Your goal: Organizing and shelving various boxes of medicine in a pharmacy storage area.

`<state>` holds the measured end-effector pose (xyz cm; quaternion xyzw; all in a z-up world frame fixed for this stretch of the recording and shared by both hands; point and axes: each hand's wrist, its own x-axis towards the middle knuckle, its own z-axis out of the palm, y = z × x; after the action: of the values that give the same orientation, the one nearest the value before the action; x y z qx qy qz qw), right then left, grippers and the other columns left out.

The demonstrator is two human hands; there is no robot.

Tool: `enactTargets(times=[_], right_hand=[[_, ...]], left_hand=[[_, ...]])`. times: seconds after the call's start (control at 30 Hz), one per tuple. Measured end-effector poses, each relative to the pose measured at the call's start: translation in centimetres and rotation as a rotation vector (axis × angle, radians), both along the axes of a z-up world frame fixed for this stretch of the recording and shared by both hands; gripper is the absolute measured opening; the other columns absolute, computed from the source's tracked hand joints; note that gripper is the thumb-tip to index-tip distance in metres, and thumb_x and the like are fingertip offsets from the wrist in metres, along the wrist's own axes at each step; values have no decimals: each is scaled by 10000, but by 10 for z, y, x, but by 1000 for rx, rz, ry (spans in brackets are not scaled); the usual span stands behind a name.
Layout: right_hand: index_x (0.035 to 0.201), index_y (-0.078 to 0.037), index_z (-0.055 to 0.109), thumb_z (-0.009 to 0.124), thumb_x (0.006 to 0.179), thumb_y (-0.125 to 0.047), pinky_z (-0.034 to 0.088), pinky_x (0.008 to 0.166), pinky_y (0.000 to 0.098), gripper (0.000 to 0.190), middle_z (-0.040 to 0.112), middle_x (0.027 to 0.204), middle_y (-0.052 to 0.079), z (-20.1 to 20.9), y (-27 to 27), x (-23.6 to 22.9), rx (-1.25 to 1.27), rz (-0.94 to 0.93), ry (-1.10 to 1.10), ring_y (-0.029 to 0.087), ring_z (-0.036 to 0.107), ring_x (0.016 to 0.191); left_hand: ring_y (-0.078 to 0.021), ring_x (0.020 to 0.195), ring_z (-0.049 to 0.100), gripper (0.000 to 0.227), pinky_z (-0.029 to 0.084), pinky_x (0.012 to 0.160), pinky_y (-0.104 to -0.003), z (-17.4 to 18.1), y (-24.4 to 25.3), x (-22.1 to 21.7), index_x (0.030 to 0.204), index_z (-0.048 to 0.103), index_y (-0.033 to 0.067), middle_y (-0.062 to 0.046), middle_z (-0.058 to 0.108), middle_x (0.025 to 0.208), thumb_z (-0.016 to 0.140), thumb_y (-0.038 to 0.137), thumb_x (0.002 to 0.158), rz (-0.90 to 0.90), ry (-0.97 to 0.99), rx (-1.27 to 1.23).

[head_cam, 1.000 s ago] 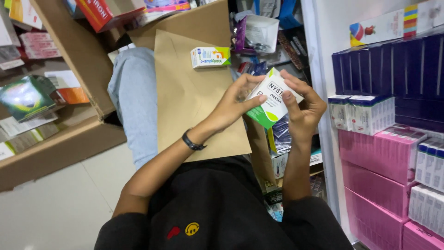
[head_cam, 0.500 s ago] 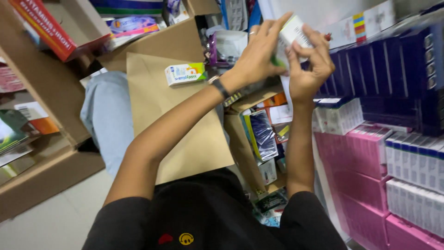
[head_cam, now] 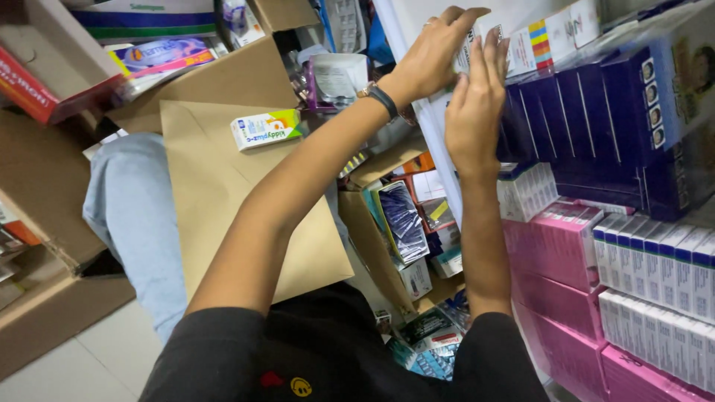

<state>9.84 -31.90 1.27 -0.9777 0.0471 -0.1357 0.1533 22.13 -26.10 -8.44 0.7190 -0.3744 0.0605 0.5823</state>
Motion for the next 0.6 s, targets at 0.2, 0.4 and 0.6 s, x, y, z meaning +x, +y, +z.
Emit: enactTargets(times=[0.2,0.4,0.6], right_hand=[[1589,127,331,548,1065,26,140,1314,560,577,173,1676,322,4,14,-2,-118,-66,106,501,136,1567],[1595,99,317,542,1077,10,172,1323,552,572,179,1677,319,3,14,-6,-141,-89,89,505,160,1572],[1639,61,290,552,1084,19,161,1338,552,615,180,1706,275,1,22,-23,-122,-12,3,475,164,1603]], left_hand=[[-491,1063,609,810,507,937,-527,-16,-8,8,1469,459,118,-239,650,1195,830,79,750,-49,-51,19],[-495,1134,588,671,530,939,-511,-15,-15,9,1457,449,32,-258,640,1251,743,91,857,-200,29,-91],[-451,1239,569,477,488,1062,-495,-42,-8,2,1342,562,53,-208,641,1296,767,125,918,-99,105,33]])
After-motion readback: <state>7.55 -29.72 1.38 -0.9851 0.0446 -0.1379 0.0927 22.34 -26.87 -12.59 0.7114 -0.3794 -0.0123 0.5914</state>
